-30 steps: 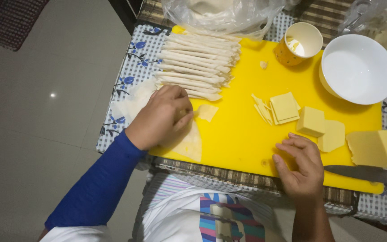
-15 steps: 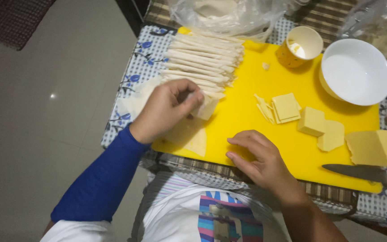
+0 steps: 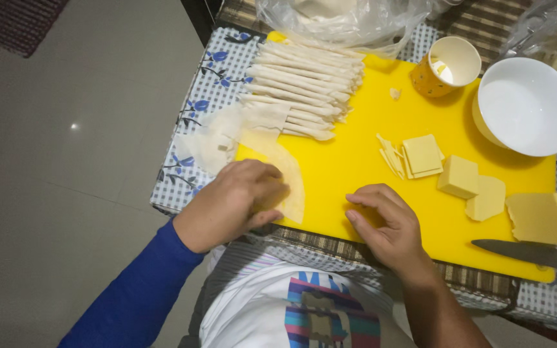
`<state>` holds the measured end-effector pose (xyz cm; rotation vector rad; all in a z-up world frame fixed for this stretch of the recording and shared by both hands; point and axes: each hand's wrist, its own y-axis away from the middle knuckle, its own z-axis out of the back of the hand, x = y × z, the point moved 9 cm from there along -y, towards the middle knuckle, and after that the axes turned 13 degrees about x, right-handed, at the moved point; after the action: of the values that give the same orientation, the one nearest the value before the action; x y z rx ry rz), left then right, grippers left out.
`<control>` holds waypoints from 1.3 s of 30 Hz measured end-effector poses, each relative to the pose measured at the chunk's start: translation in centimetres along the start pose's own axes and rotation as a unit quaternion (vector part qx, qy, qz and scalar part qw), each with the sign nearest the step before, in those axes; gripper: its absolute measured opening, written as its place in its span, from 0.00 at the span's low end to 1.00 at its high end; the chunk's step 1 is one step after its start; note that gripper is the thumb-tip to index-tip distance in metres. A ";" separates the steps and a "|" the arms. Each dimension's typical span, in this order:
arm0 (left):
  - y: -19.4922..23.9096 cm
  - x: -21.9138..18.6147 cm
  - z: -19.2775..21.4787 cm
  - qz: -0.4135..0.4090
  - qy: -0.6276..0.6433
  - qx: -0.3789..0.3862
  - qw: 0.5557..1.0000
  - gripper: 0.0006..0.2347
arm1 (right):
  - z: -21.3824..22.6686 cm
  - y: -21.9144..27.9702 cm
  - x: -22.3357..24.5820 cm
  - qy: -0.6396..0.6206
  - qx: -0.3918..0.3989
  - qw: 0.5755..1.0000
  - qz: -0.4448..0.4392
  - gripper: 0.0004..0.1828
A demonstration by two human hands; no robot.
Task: The person places a small piece of cheese onto a thin dough wrapper on a yellow cutting board, folds the wrapper into a triangular shape, and seals the edges. This process is repeated multiple times, creating a stack of finished pastries.
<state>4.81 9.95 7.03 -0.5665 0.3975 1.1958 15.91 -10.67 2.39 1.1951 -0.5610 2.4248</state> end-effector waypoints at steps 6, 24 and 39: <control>-0.5 -0.4 -0.8 -0.004 -0.054 0.002 0.999 0.05 | 3.2 2.1 -0.5 0.028 -0.055 0.998 -0.009 0.11; -5.8 -4.2 -6.1 -0.037 -0.030 -0.043 0.998 0.08 | 7.5 -4.3 -1.4 0.401 0.021 0.912 -0.082 0.16; -5.3 -3.8 -6.4 -0.041 0.011 0.006 0.999 0.16 | 7.0 -6.9 -4.0 0.343 0.093 0.926 -0.127 0.17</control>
<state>8.66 1.82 5.19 -0.5811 0.3958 1.1082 26.25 -8.97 4.32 0.3725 0.0383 2.4750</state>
